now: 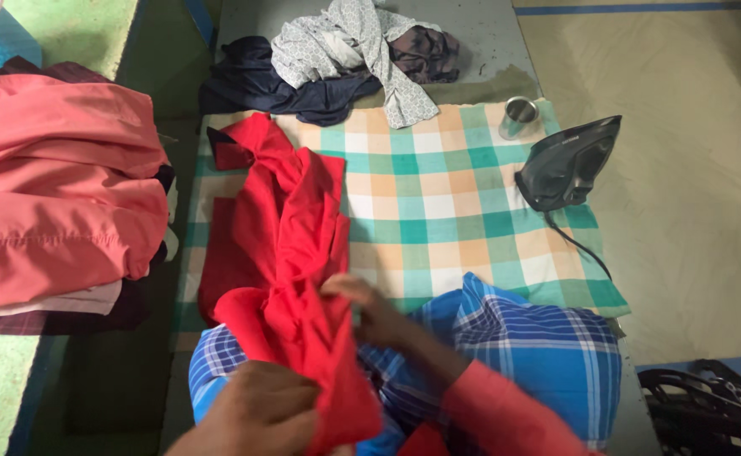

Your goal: The person irons a red shirt laid out on a checkered mat. They smooth the fabric with their hands, use an electric iron to press the shirt, and flip it over to iron the other side.

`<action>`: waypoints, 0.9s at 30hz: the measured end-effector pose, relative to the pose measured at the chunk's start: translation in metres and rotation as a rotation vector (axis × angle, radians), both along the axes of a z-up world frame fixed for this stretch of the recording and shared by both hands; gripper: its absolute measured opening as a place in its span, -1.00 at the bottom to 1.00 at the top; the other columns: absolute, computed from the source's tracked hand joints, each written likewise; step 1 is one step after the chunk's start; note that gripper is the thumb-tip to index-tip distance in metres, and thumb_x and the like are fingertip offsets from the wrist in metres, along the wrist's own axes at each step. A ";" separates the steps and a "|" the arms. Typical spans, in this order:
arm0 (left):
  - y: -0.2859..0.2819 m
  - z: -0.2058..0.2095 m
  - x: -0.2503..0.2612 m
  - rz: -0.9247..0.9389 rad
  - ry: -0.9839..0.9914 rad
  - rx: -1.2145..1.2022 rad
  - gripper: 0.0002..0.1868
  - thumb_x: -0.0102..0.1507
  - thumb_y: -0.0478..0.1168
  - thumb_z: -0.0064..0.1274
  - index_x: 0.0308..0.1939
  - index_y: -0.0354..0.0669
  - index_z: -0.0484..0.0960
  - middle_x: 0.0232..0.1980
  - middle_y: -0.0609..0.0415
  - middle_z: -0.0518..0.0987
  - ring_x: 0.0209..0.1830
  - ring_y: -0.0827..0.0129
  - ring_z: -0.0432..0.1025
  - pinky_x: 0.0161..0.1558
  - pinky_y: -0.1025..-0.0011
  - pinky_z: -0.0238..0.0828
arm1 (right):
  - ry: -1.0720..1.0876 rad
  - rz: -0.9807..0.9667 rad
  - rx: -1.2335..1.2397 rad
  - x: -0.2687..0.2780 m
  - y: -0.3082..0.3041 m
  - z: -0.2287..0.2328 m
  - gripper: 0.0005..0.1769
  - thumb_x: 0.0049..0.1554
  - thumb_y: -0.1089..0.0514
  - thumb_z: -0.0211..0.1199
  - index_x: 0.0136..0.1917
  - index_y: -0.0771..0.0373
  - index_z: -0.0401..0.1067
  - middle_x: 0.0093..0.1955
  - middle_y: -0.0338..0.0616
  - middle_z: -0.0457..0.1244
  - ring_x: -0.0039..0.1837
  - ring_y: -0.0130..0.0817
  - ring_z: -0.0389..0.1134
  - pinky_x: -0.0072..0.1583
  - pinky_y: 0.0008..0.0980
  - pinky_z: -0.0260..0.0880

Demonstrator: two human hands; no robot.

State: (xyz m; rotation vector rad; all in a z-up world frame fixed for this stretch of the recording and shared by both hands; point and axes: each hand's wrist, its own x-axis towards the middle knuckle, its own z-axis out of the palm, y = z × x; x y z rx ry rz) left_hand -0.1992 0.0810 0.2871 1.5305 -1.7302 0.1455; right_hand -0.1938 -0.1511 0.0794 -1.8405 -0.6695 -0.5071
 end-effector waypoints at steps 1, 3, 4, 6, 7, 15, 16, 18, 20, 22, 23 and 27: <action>0.011 0.000 0.006 -0.009 -0.015 -0.007 -0.58 0.12 -0.13 0.30 -0.55 -0.18 0.33 -0.59 0.05 0.30 -0.67 0.24 0.34 -0.65 0.28 0.17 | 0.019 -0.060 -0.044 -0.010 0.009 0.000 -0.48 0.15 0.00 0.33 0.30 0.27 0.37 0.28 0.08 0.28 0.37 0.07 0.28 0.40 -0.08 0.21; 0.032 -0.005 0.019 0.012 -0.062 -0.016 -0.60 0.13 -0.13 0.30 -0.53 -0.17 0.34 -0.56 0.05 0.32 -0.64 0.24 0.35 -0.61 0.26 0.19 | 0.054 -0.173 -0.130 -0.027 0.024 0.001 -0.50 0.09 -0.02 0.31 0.22 0.26 0.41 0.17 0.01 0.35 0.26 0.01 0.36 0.28 -0.12 0.28; 0.041 -0.010 0.027 0.057 -0.076 -0.009 -0.61 0.13 -0.12 0.29 -0.51 -0.16 0.35 -0.55 0.05 0.33 -0.63 0.23 0.36 -0.60 0.26 0.19 | 0.103 -0.326 -0.117 -0.025 0.023 0.002 -0.55 0.11 -0.03 0.32 0.19 0.23 0.44 0.13 -0.02 0.36 0.21 -0.02 0.39 0.24 -0.15 0.33; 0.054 -0.021 0.046 0.159 -0.100 0.007 -0.63 0.13 -0.12 0.29 -0.49 -0.15 0.36 -0.52 0.05 0.34 -0.60 0.23 0.37 -0.57 0.25 0.21 | 0.204 -0.634 -0.090 -0.020 0.014 0.007 -0.64 0.14 -0.05 0.32 0.12 0.16 0.49 0.04 -0.07 0.39 0.13 -0.07 0.44 0.16 -0.20 0.44; 0.058 -0.028 0.056 0.231 -0.105 0.022 -0.63 0.13 -0.11 0.28 -0.47 -0.15 0.37 -0.51 0.05 0.35 -0.58 0.23 0.37 -0.55 0.24 0.21 | 0.171 -0.690 -0.020 -0.020 0.000 0.015 -0.65 0.17 -0.05 0.30 0.12 0.20 0.46 0.05 -0.04 0.38 0.11 -0.05 0.44 0.15 -0.18 0.45; 0.115 -0.056 0.120 0.913 -0.085 0.074 -0.69 0.14 -0.09 0.26 -0.37 -0.11 0.43 -0.41 0.06 0.42 -0.47 0.21 0.42 -0.43 0.19 0.27 | -0.250 -0.932 0.192 -0.031 -0.133 0.161 -0.86 0.37 0.16 0.08 0.06 0.18 0.45 0.00 -0.11 0.38 0.04 -0.34 0.42 0.12 -0.33 0.44; 0.123 -0.055 0.130 0.983 -0.087 0.070 -0.70 0.14 -0.08 0.26 -0.36 -0.10 0.44 -0.40 0.06 0.42 -0.45 0.21 0.42 -0.41 0.18 0.27 | -0.220 -0.743 0.251 -0.041 -0.128 0.172 -0.81 0.39 0.11 0.02 0.12 0.16 0.44 0.03 -0.11 0.37 0.05 -0.36 0.40 0.16 -0.34 0.43; 0.144 -0.054 0.140 1.113 -0.091 0.060 -0.71 0.14 -0.08 0.26 -0.33 -0.09 0.45 -0.37 0.06 0.44 -0.42 0.20 0.43 -0.38 0.17 0.29 | 0.096 -0.415 -0.137 -0.052 -0.088 0.161 -0.60 0.16 0.13 0.31 0.22 0.29 0.36 0.04 0.06 0.34 0.12 -0.06 0.42 0.18 -0.08 0.41; 0.169 -0.053 0.143 1.219 -0.093 0.061 -0.72 0.14 -0.07 0.25 -0.31 -0.08 0.47 -0.34 0.06 0.46 -0.39 0.20 0.44 -0.35 0.16 0.30 | 0.622 -0.274 -0.571 -0.039 -0.069 0.132 0.11 -0.19 -0.30 0.55 0.46 0.22 0.21 -0.03 0.03 0.37 0.02 0.07 0.41 0.03 -0.01 0.39; 0.186 -0.053 0.148 1.305 -0.096 0.066 -0.72 0.14 -0.06 0.24 -0.28 -0.07 0.48 -0.32 0.06 0.47 -0.37 0.19 0.46 -0.32 0.15 0.32 | 0.665 -0.285 -0.775 -0.041 -0.062 0.090 -0.28 -0.08 -0.13 0.48 0.29 0.15 0.38 -0.07 0.06 0.37 0.01 0.12 0.41 -0.03 0.05 0.39; 0.191 -0.056 0.152 1.341 -0.101 0.073 -0.72 0.15 -0.06 0.24 -0.27 -0.07 0.49 -0.31 0.06 0.48 -0.35 0.19 0.46 -0.30 0.14 0.32 | 0.680 -0.262 -0.774 -0.044 -0.069 0.073 -0.46 -0.04 -0.07 0.41 0.20 0.06 0.48 -0.09 0.00 0.39 -0.02 0.08 0.42 -0.03 0.04 0.40; 0.198 -0.088 0.164 1.410 -0.083 0.198 -0.73 0.15 -0.05 0.23 -0.22 -0.05 0.52 -0.25 0.06 0.51 -0.29 0.18 0.48 -0.24 0.11 0.35 | 0.813 -0.256 -0.731 -0.061 -0.101 0.058 -0.73 -0.07 -0.12 0.41 -0.13 -0.01 0.65 -0.26 -0.11 0.39 -0.17 -0.02 0.44 -0.11 -0.04 0.40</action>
